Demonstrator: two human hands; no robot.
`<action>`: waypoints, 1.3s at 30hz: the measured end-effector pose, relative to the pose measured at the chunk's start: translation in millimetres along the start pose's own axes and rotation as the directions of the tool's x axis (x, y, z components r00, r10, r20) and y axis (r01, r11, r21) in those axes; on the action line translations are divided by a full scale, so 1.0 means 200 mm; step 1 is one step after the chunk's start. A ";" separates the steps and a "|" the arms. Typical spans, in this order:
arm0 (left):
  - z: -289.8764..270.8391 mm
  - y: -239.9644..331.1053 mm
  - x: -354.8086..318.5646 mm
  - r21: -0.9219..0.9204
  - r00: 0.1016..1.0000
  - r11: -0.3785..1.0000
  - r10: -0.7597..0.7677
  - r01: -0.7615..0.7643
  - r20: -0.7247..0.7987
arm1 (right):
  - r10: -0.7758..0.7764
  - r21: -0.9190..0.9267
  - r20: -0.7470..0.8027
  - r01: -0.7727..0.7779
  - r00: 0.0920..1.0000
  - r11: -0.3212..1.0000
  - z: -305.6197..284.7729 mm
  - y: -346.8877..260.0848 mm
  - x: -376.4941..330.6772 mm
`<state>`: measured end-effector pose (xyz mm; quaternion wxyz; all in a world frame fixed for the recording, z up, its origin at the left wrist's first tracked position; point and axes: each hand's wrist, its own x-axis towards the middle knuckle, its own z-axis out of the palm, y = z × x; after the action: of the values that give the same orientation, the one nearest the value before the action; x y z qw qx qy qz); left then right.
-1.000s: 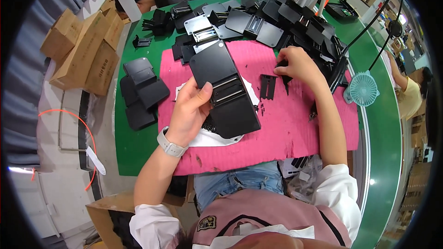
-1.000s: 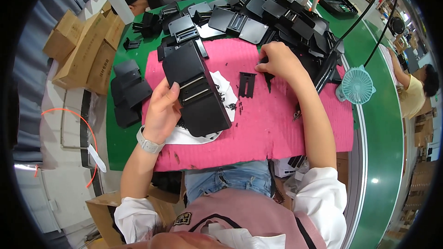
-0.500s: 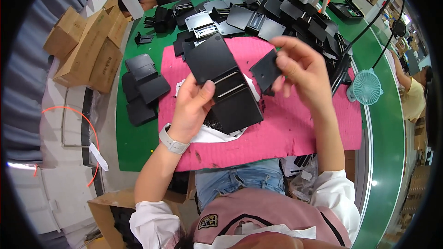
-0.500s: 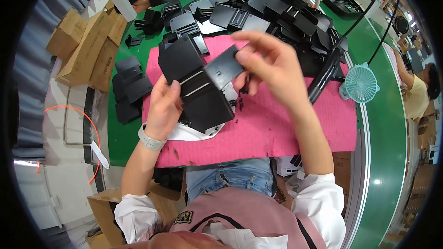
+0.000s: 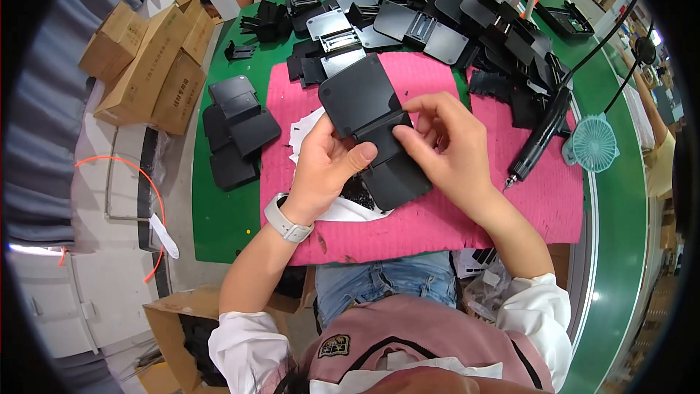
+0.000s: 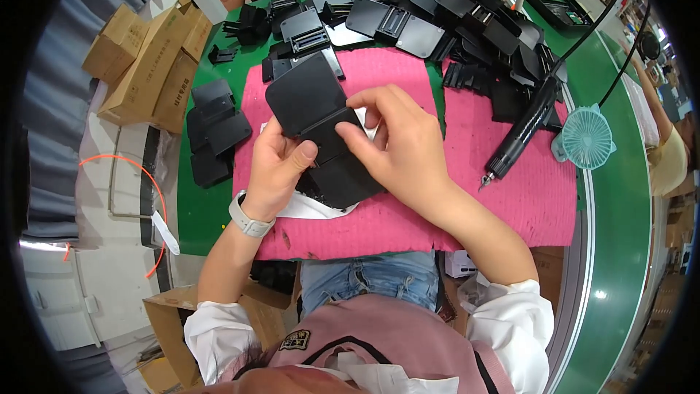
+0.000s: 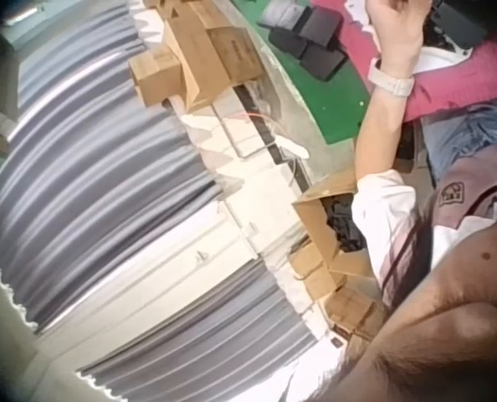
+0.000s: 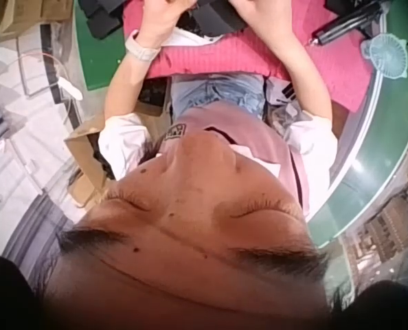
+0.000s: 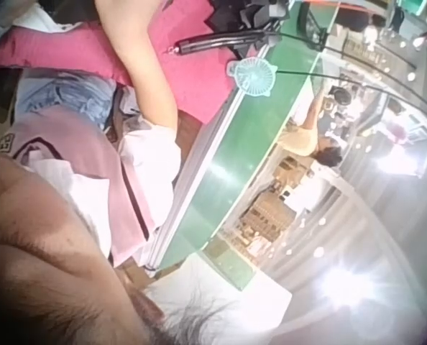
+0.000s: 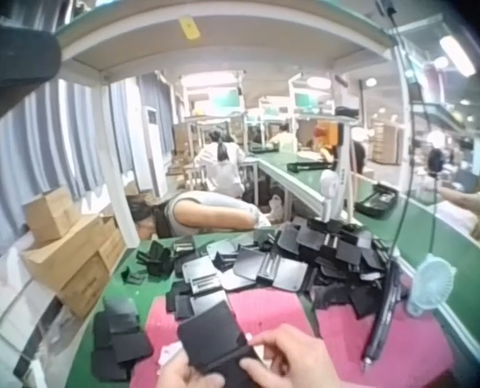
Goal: Assemble black plastic components using an electric screwdriver.
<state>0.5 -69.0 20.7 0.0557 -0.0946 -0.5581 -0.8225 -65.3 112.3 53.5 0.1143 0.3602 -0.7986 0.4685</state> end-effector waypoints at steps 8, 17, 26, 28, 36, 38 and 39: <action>-0.05 0.00 0.00 0.435 0.984 0.890 -0.174 0.137 0.047 | 0.439 0.349 0.398 -0.576 0.805 0.739 -0.13 0.01 -0.02; -0.10 0.02 0.02 0.968 0.965 0.082 0.132 -0.237 0.225 | 0.569 0.128 0.275 -0.616 0.775 0.777 -0.23 0.05 -0.22; -0.05 0.02 0.04 0.972 0.960 0.141 0.235 -0.187 0.151 | 0.236 -0.331 0.152 -0.176 0.960 0.927 -0.19 0.11 -0.24; -0.05 0.02 0.04 0.964 0.958 0.202 0.262 -0.174 0.118 | 0.196 -0.439 0.068 -0.147 0.978 0.886 -0.26 0.09 -0.23; 0.00 0.05 0.05 0.958 0.953 0.256 0.299 -0.131 0.050 | -0.007 -0.818 -0.499 -0.469 0.866 0.334 -0.63 0.39 -0.26; -0.03 0.04 0.04 0.958 0.949 0.251 0.309 -0.140 0.058 | 0.361 -0.711 -0.468 -0.586 0.807 0.389 -0.61 0.42 -0.23; -0.04 0.03 0.04 0.956 0.946 0.250 0.317 -0.155 0.071 | 0.360 -0.710 -0.466 -0.585 0.808 0.392 -0.61 0.46 -0.22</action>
<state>-6.6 -77.8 25.2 0.2614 -0.0691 -0.9099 -0.3145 -115.4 261.0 34.4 0.2253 -0.0407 -0.9696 0.0859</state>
